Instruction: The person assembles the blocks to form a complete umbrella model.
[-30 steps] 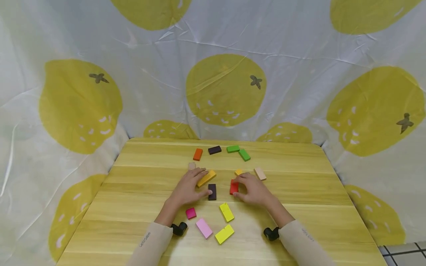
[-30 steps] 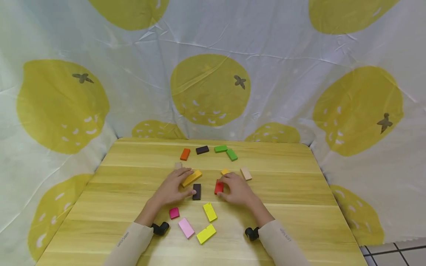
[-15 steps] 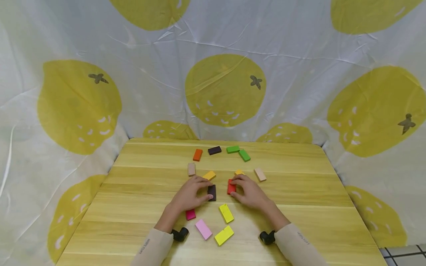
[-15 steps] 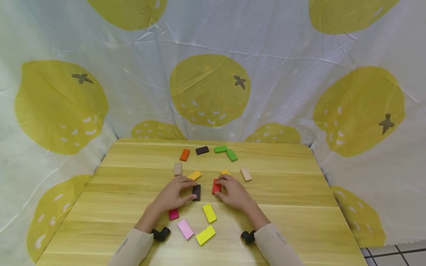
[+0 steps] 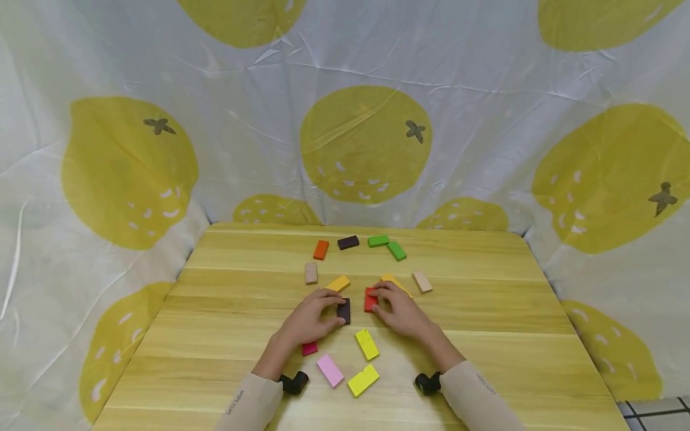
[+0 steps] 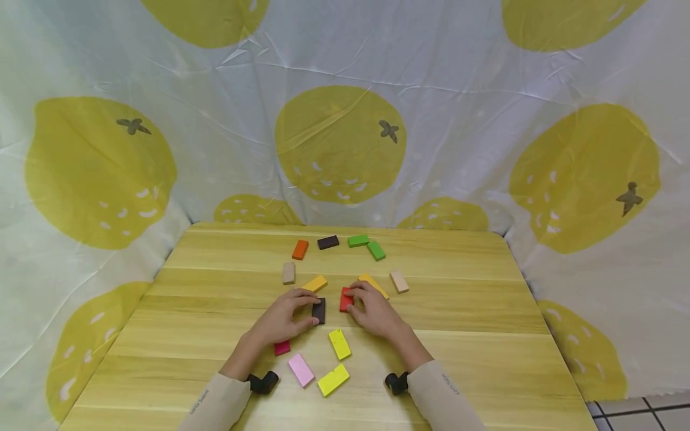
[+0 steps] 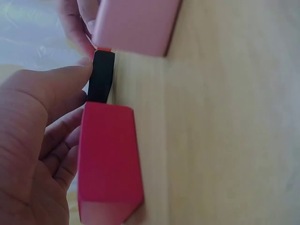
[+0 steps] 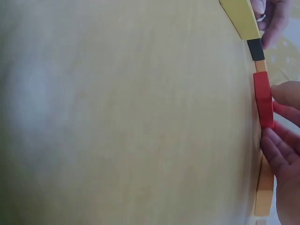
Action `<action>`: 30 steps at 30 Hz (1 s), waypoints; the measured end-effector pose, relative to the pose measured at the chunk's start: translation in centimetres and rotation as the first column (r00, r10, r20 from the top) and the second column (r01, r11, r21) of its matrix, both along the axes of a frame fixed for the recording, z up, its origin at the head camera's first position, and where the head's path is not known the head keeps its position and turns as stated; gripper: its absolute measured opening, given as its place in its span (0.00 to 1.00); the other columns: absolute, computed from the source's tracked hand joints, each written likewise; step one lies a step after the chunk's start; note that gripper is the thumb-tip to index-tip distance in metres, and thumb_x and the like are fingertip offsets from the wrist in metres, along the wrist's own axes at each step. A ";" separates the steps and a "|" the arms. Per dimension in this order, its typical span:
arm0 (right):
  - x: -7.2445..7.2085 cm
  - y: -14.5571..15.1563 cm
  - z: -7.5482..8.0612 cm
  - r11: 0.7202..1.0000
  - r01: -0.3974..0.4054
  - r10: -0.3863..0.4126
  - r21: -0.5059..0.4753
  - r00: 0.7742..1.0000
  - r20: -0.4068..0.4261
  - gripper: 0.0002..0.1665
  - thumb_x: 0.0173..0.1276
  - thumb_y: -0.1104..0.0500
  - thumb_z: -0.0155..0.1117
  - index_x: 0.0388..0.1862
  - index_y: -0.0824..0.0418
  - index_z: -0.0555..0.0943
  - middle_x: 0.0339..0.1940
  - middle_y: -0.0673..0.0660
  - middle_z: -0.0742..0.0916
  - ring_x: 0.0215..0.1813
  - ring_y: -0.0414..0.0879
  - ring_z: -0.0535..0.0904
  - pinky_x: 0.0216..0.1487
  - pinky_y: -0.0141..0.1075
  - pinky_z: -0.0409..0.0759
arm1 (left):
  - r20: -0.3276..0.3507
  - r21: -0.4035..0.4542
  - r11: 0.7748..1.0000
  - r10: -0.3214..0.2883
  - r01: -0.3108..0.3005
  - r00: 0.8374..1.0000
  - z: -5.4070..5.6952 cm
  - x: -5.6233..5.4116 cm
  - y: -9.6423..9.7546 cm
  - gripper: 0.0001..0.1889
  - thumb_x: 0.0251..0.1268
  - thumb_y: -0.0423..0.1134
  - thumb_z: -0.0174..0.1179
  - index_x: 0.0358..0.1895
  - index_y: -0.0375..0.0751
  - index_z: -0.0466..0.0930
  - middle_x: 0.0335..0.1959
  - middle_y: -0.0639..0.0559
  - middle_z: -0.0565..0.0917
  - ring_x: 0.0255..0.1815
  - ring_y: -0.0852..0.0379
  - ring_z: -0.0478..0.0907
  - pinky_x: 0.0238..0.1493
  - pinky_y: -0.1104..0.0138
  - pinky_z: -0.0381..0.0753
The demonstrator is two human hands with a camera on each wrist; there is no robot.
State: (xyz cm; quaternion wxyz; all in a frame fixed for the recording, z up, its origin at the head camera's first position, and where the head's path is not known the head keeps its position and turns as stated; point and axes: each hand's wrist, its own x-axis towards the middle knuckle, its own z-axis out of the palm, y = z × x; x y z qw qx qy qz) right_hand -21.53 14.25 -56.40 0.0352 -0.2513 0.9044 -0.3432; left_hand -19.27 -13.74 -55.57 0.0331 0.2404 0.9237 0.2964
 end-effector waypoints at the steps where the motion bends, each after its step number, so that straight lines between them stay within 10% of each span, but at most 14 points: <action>1: 0.0 0.0 0.0 1.000 0.000 0.000 0.003 1.000 0.003 0.22 0.75 0.53 0.66 0.66 0.54 0.82 0.68 0.54 0.79 0.71 0.53 0.76 0.72 0.50 0.76 | 0.006 0.002 1.000 -0.003 0.003 1.000 0.0 0.0 0.0 0.23 0.68 0.53 0.68 0.62 0.51 0.84 0.67 0.52 0.80 0.69 0.50 0.76 0.70 0.51 0.77; 30: -1.6 -1.8 -0.1 1.000 0.029 -0.029 -0.005 1.000 -0.009 0.24 0.75 0.52 0.66 0.67 0.57 0.81 0.69 0.56 0.81 0.73 0.55 0.75 0.74 0.50 0.73 | 0.070 0.063 0.992 -0.112 0.108 0.991 0.2 1.1 2.6 0.20 0.73 0.50 0.65 0.64 0.50 0.83 0.66 0.58 0.77 0.67 0.58 0.75 0.70 0.57 0.77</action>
